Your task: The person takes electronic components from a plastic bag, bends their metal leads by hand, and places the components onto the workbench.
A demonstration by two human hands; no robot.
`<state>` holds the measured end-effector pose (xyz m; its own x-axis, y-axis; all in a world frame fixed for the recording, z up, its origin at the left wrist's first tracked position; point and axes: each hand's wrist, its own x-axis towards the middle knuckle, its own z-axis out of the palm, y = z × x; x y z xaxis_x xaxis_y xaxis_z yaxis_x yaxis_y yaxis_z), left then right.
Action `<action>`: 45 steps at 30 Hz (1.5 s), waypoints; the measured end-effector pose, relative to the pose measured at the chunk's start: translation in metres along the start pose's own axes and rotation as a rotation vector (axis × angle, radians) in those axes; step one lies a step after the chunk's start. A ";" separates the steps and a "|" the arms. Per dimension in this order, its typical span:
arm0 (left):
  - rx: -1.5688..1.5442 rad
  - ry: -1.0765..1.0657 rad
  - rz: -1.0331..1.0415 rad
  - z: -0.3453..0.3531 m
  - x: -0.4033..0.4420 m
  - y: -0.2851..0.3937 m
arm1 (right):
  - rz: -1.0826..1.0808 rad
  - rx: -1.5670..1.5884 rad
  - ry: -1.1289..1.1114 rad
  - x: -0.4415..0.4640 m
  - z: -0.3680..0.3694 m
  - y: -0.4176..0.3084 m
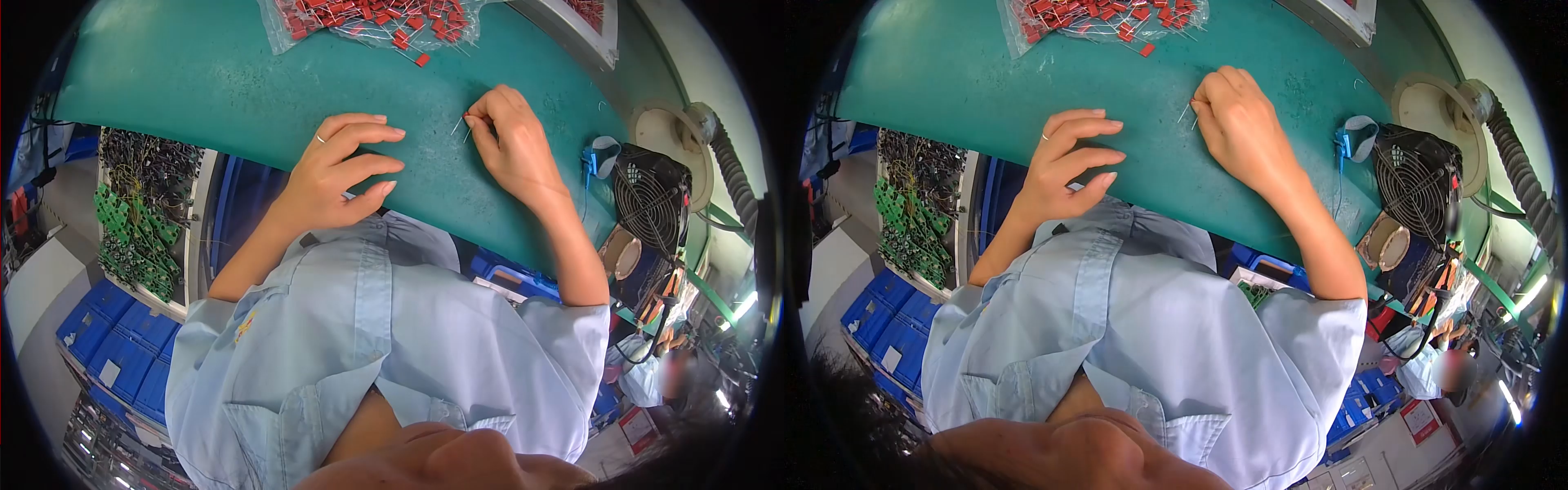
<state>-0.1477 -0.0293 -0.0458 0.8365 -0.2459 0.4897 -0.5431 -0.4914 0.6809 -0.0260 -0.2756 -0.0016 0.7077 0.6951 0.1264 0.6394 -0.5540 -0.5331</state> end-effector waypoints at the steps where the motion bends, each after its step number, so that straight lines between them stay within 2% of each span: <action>1: 0.001 0.000 -0.001 0.000 0.000 0.000 | -0.027 -0.030 0.018 -0.001 0.002 -0.001; 10: 0.025 0.006 0.022 0.002 -0.001 0.001 | -0.186 -0.260 0.153 -0.012 0.018 -0.006; 13: 0.013 0.008 0.006 0.002 -0.003 0.003 | -0.144 -0.203 0.171 -0.013 0.018 -0.006; 16: 0.023 0.005 -0.006 0.000 -0.003 0.005 | 0.010 0.047 0.132 -0.007 -0.002 0.003; 20: 0.028 0.030 0.016 -0.001 -0.001 0.006 | 0.209 0.000 0.513 0.039 -0.074 0.040; 22: 0.012 0.039 0.010 -0.001 -0.001 0.010 | 0.103 -0.044 0.689 0.064 -0.102 0.082; 23: 0.022 0.041 0.010 -0.002 0.001 0.012 | 0.063 -0.151 0.734 0.075 -0.110 0.110; 25: 0.021 0.055 0.003 0.000 -0.001 0.012 | 0.151 -0.220 0.711 0.089 -0.123 0.139; 28: 0.017 0.059 -0.004 0.000 0.000 0.019 | 0.164 -0.153 0.766 0.097 -0.134 0.135; 31: 0.032 0.058 0.015 -0.003 -0.001 0.020 | 0.119 0.006 0.765 0.090 -0.154 0.084; 34: 0.002 0.038 0.045 -0.007 0.000 0.020 | 0.059 0.377 0.749 0.091 -0.190 0.033; 35: -0.022 0.048 0.042 -0.007 0.000 0.021 | 0.058 0.555 0.739 0.090 -0.210 0.009; 37: -0.029 0.056 0.049 -0.007 0.000 0.022 | -0.035 0.705 0.757 0.096 -0.254 -0.011; 40: -0.024 0.075 0.052 -0.007 0.000 0.023 | -0.042 1.061 0.652 0.113 -0.322 -0.053; 42: -0.012 0.090 0.042 -0.007 -0.002 0.023 | -0.070 1.176 0.549 0.128 -0.358 -0.067; 44: -0.010 0.069 0.042 -0.006 -0.003 0.020 | 0.064 1.176 0.552 0.179 -0.390 -0.042; 45: -0.002 0.078 0.043 -0.004 -0.004 0.019 | 0.112 1.116 0.736 0.185 -0.386 -0.071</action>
<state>-0.1613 -0.0343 -0.0328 0.8045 -0.2009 0.5590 -0.5783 -0.4801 0.6596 0.1751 -0.2843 0.3826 0.9612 0.0692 0.2670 0.2319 0.3210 -0.9182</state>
